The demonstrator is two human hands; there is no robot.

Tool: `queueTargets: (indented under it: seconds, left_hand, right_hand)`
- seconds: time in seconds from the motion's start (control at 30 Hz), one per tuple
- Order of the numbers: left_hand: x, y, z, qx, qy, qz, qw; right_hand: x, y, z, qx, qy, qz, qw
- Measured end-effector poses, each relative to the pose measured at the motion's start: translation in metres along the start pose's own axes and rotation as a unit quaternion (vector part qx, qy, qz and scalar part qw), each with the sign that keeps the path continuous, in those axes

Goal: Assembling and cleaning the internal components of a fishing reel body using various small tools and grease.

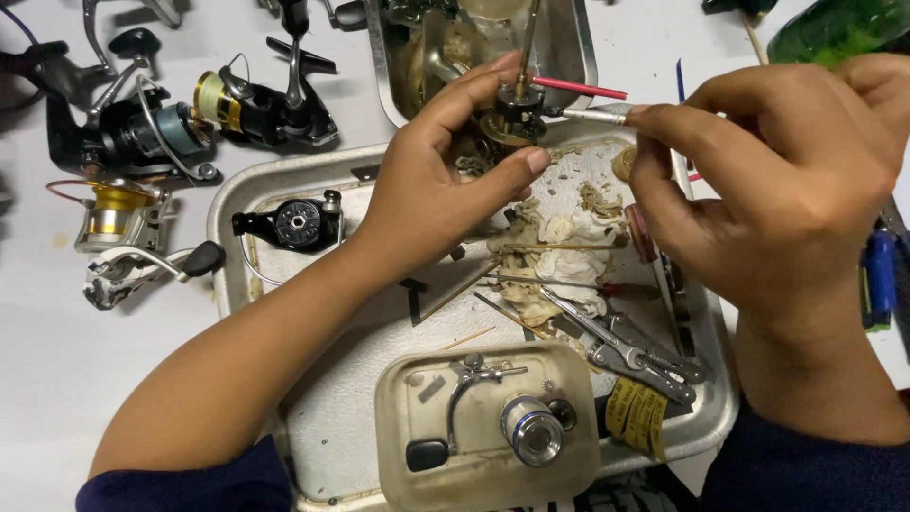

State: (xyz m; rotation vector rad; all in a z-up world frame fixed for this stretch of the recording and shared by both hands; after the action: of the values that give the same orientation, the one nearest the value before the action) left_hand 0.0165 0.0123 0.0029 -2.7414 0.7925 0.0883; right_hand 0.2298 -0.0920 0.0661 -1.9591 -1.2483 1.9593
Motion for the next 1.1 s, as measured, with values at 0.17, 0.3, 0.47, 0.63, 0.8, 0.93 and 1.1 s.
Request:
queueTargets:
  seconds: [0.17, 0.3, 0.47, 0.63, 0.8, 0.93, 1.1]
  left_hand:
    - [0.001, 0.0, -0.001, -0.008, 0.013, 0.002, 1.0]
    - [0.002, 0.001, -0.005, -0.033, 0.047, 0.003, 0.998]
    - [0.002, 0.001, -0.007, -0.031, 0.036, 0.006, 0.999]
    - [0.002, 0.002, -0.008, -0.06, 0.07, 0.013, 0.996]
    - [0.003, 0.002, -0.007, -0.05, 0.062, 0.007, 0.997]
    - [0.003, 0.002, -0.009, -0.053, 0.065, 0.011, 0.996]
    - [0.003, 0.002, -0.011, -0.066, 0.09, 0.019, 0.994]
  right_hand:
    - [0.0, 0.0, 0.003, 0.009, 0.012, 0.003, 1.0]
    - [0.0, 0.002, 0.0, -0.006, 0.032, 0.006, 0.999]
    - [0.0, 0.001, 0.001, 0.002, 0.001, 0.005, 1.0]
    - [0.0, 0.001, 0.001, 0.0, 0.024, 0.006, 1.0]
    - [0.0, 0.002, 0.001, 0.001, 0.013, 0.009, 1.0]
    - [-0.001, 0.001, 0.004, 0.018, -0.03, -0.01, 0.999]
    - [-0.002, 0.001, 0.002, 0.009, -0.024, 0.002, 1.0]
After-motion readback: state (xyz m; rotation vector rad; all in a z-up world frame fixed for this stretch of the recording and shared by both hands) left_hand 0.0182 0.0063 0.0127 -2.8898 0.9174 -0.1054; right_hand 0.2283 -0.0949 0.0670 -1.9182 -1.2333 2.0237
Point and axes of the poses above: each hand's wrist, its own y-axis away from the middle knuckle, its own x-axis out of the palm, z = x × y, the point moved 2 cm from there along -y, towards the middle knuckle, and after that the axes turned 2 degrees about -x, right-handed, at the moved point
